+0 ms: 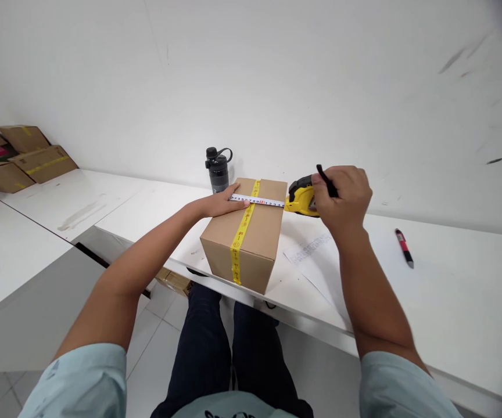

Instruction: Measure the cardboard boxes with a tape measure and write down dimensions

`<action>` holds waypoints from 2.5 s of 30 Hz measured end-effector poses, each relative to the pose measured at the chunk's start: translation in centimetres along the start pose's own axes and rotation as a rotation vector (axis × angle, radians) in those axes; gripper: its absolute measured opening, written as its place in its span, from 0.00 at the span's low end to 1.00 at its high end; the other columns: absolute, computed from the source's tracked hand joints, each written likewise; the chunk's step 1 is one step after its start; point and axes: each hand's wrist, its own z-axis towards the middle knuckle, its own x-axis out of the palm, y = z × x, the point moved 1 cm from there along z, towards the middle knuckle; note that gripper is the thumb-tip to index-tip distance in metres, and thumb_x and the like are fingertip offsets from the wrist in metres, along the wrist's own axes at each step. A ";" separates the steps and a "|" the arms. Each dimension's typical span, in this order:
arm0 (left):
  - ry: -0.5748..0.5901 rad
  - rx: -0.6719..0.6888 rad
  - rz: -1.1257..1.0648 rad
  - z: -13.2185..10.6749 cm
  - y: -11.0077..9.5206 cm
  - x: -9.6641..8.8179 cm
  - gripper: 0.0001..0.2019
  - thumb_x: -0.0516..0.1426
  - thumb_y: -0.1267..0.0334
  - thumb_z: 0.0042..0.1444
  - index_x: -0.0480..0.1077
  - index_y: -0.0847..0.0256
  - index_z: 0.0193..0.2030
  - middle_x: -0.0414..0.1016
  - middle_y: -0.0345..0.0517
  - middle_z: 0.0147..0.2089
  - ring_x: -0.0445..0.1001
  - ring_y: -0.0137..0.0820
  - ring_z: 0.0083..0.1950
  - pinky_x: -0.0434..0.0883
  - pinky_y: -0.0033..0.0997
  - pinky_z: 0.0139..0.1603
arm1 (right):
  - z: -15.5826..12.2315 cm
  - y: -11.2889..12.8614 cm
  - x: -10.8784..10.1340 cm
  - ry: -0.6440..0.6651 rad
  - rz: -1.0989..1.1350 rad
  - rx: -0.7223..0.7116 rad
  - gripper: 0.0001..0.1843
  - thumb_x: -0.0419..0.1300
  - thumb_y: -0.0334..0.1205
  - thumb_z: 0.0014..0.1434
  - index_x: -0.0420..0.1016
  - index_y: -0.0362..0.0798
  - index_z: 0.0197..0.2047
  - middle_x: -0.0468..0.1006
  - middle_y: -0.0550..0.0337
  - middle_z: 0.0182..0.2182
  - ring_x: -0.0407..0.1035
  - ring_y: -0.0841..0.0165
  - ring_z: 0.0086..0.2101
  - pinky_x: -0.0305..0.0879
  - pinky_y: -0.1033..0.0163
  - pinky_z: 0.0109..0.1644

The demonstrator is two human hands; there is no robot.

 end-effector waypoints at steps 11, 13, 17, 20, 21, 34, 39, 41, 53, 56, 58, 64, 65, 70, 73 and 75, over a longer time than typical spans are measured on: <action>0.009 -0.007 -0.032 0.3 0.1 0.0 0.67 0.57 0.21 0.51 0.33 0.56 0.86 0.47 0.52 0.85 0.55 0.54 0.82 0.60 0.46 0.78 | 0.5 -0.5 -1.0 0.394 -0.049 0.231 0.29 0.57 0.43 0.64 0.76 0.57 0.67 0.79 0.51 0.61 0.74 0.50 0.60 0.72 0.40 0.64; 0.009 -0.003 -0.044 0.3 0.1 0.1 0.67 0.58 0.21 0.51 0.33 0.57 0.86 0.48 0.52 0.85 0.56 0.54 0.82 0.60 0.46 0.77 | 0.5 -0.4 -0.9 0.397 -0.011 0.267 0.28 0.57 0.45 0.65 0.75 0.58 0.67 0.77 0.53 0.65 0.71 0.50 0.63 0.70 0.39 0.67; -0.002 -0.006 -0.048 0.2 0.0 0.1 0.67 0.58 0.21 0.51 0.33 0.58 0.86 0.46 0.53 0.86 0.55 0.54 0.82 0.59 0.47 0.78 | 0.6 -0.2 -0.8 0.422 0.016 0.338 0.23 0.58 0.49 0.65 0.80 0.57 0.61 0.76 0.53 0.66 0.68 0.48 0.66 0.66 0.35 0.69; -0.004 -0.012 -0.046 0.1 -0.1 0.1 0.67 0.58 0.22 0.51 0.34 0.57 0.86 0.47 0.52 0.85 0.55 0.54 0.82 0.59 0.47 0.78 | 0.8 0.4 -0.8 0.489 0.018 0.320 0.18 0.56 0.50 0.66 0.82 0.56 0.51 0.82 0.52 0.57 0.74 0.48 0.59 0.71 0.38 0.62; -0.004 -0.013 -0.047 0.1 -0.1 0.1 0.67 0.58 0.22 0.51 0.34 0.57 0.86 0.48 0.52 0.85 0.55 0.54 0.83 0.59 0.47 0.78 | 0.9 0.6 -0.9 0.497 0.020 0.309 0.17 0.55 0.49 0.67 0.82 0.56 0.50 0.83 0.52 0.55 0.75 0.49 0.57 0.72 0.40 0.60; -0.042 -0.026 0.027 0.2 -0.3 -0.1 0.65 0.54 0.20 0.52 0.36 0.54 0.86 0.44 0.54 0.86 0.52 0.55 0.84 0.54 0.50 0.80 | 0.8 -0.2 -3.5 0.386 0.105 0.095 0.43 0.49 0.73 0.68 0.63 0.56 0.75 0.61 0.46 0.76 0.55 0.48 0.75 0.58 0.36 0.75; -0.056 -0.034 0.025 0.7 -0.2 -0.3 0.64 0.55 0.20 0.51 0.37 0.52 0.86 0.46 0.53 0.85 0.54 0.58 0.82 0.58 0.52 0.79 | 1.9 -0.6 -9.6 0.044 0.271 -0.058 0.47 0.24 0.71 0.70 0.54 0.56 0.78 0.60 0.43 0.76 0.57 0.54 0.75 0.64 0.43 0.71; -0.054 -0.027 0.029 0.8 -0.2 -0.3 0.63 0.55 0.20 0.52 0.37 0.50 0.86 0.48 0.52 0.85 0.56 0.58 0.82 0.59 0.52 0.78 | 1.8 -3.3 -10.4 -0.028 0.230 0.016 0.44 0.25 0.67 0.74 0.60 0.53 0.74 0.68 0.40 0.70 0.65 0.55 0.70 0.66 0.43 0.69; -0.081 -0.003 0.047 1.2 0.0 -0.5 0.62 0.53 0.20 0.55 0.38 0.54 0.86 0.47 0.53 0.85 0.56 0.56 0.82 0.59 0.52 0.79 | -11.4 -16.6 -9.1 0.599 -0.707 0.988 0.35 0.52 0.54 0.68 0.68 0.39 0.69 0.65 0.22 0.67 0.61 0.33 0.67 0.57 0.25 0.68; -0.095 -0.005 0.047 1.2 0.1 -0.5 0.61 0.53 0.20 0.55 0.38 0.53 0.86 0.47 0.52 0.85 0.56 0.56 0.82 0.59 0.52 0.79 | -12.0 -17.4 -7.8 0.634 -0.689 0.948 0.35 0.47 0.51 0.71 0.64 0.36 0.71 0.63 0.23 0.70 0.53 0.33 0.72 0.47 0.23 0.72; -0.096 -0.004 0.049 1.2 0.1 -0.4 0.61 0.53 0.20 0.55 0.39 0.53 0.86 0.47 0.52 0.85 0.56 0.56 0.82 0.59 0.51 0.79 | -11.8 -18.1 -7.1 0.674 -0.650 0.888 0.33 0.45 0.50 0.72 0.64 0.39 0.71 0.64 0.28 0.71 0.54 0.37 0.72 0.43 0.24 0.75; -0.084 -0.013 0.023 1.1 -0.1 -0.4 0.61 0.54 0.22 0.55 0.38 0.54 0.86 0.47 0.52 0.85 0.56 0.55 0.82 0.59 0.50 0.79 | -10.8 -18.9 -7.3 0.760 -0.548 0.711 0.30 0.50 0.37 0.65 0.68 0.45 0.69 0.82 0.41 0.55 0.75 0.53 0.53 0.62 0.44 0.67; -0.082 -0.010 0.016 1.1 -0.1 -0.4 0.61 0.55 0.22 0.55 0.38 0.54 0.86 0.46 0.52 0.85 0.56 0.55 0.82 0.59 0.50 0.79 | -10.7 -18.8 -7.4 0.753 -0.542 0.688 0.31 0.52 0.36 0.63 0.68 0.45 0.69 0.82 0.42 0.54 0.75 0.53 0.51 0.66 0.47 0.62; -0.096 -0.016 -0.020 1.3 0.0 -0.3 0.61 0.57 0.23 0.54 0.39 0.51 0.86 0.50 0.51 0.85 0.59 0.56 0.81 0.61 0.50 0.78 | -10.8 -16.8 -7.0 0.656 -0.526 0.531 0.29 0.52 0.31 0.56 0.75 0.44 0.60 0.80 0.42 0.56 0.72 0.51 0.56 0.63 0.47 0.63; -0.103 -0.020 -0.028 1.2 -0.1 -0.1 0.60 0.58 0.24 0.55 0.40 0.51 0.86 0.49 0.48 0.85 0.58 0.56 0.81 0.62 0.48 0.77 | -11.1 -15.6 -6.6 0.569 -0.518 0.480 0.29 0.51 0.32 0.54 0.75 0.45 0.58 0.79 0.43 0.53 0.70 0.49 0.56 0.60 0.41 0.64; -0.105 -0.019 -0.033 1.2 -0.2 -0.1 0.60 0.59 0.25 0.55 0.40 0.52 0.86 0.48 0.47 0.85 0.57 0.56 0.82 0.62 0.47 0.78 | -11.4 -15.1 -6.7 0.508 -0.506 0.478 0.30 0.51 0.33 0.52 0.73 0.45 0.59 0.78 0.46 0.48 0.72 0.51 0.52 0.60 0.39 0.64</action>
